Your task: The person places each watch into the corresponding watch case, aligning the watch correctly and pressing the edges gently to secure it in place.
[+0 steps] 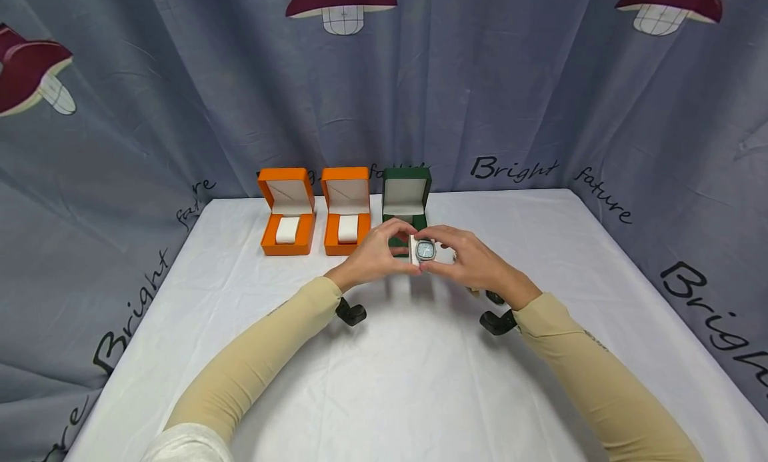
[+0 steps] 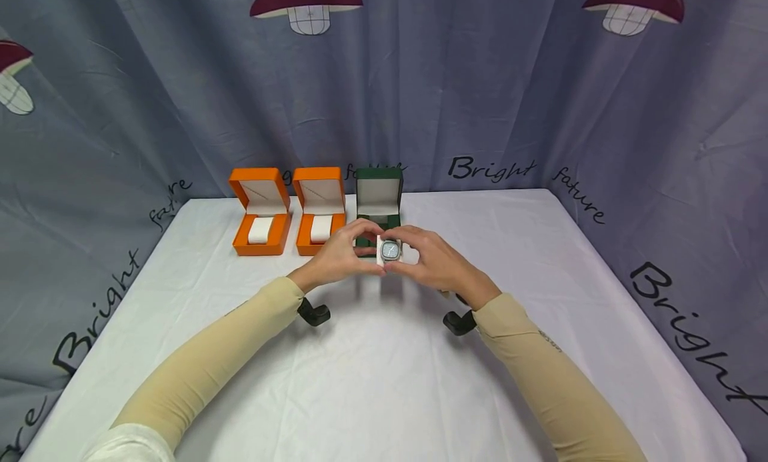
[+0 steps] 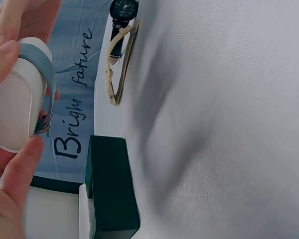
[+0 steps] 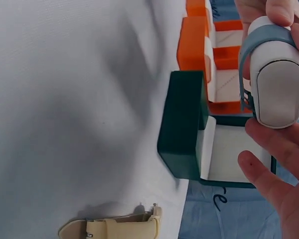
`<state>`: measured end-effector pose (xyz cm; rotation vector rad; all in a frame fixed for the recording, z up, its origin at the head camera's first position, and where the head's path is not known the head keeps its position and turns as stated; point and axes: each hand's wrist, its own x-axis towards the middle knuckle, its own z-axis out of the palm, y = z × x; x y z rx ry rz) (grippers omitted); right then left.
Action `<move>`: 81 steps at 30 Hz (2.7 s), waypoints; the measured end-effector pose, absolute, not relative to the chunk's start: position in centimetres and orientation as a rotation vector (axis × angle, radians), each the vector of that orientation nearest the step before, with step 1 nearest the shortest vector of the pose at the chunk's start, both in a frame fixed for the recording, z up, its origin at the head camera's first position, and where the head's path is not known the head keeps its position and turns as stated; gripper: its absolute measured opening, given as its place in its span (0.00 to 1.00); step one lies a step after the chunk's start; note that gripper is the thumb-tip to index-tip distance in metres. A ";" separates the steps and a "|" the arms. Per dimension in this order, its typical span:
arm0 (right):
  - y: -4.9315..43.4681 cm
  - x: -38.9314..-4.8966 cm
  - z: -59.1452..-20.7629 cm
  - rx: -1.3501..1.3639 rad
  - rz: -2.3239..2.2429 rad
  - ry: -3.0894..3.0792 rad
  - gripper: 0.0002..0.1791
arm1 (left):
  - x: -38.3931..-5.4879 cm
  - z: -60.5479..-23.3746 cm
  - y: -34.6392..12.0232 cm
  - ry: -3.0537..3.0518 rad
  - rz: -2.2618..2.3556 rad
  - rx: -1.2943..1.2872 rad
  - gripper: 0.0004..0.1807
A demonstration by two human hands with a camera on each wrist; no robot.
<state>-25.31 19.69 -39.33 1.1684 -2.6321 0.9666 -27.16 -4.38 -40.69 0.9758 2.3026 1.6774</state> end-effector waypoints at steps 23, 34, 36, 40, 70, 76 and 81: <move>19.7 -25.4 -39.2 1.031 1.087 -2.760 0.39 | -27.2 -41.1 -4.4 2.317 1.713 0.927 0.37; 19.7 -26.1 -39.2 1.048 1.069 -2.792 0.43 | -27.7 -41.4 -4.5 2.294 1.741 0.900 0.37; 19.6 -26.2 -39.2 1.045 1.072 -2.795 0.43 | -27.8 -41.4 -4.6 2.302 1.728 0.892 0.37; 19.4 -26.6 -39.0 1.047 1.078 -2.808 0.43 | -28.1 -41.1 -4.7 2.395 1.638 0.880 0.38; 17.8 -32.8 -39.4 0.891 0.989 -2.981 0.43 | -33.3 -39.6 -5.2 2.645 1.148 0.718 0.40; 17.5 -33.5 -40.0 0.864 1.035 -2.993 0.43 | -34.0 -39.8 -5.2 2.657 1.096 0.717 0.39; 17.3 -33.8 -40.4 0.843 1.047 -3.005 0.44 | -34.3 -40.1 -5.4 2.673 1.076 0.687 0.39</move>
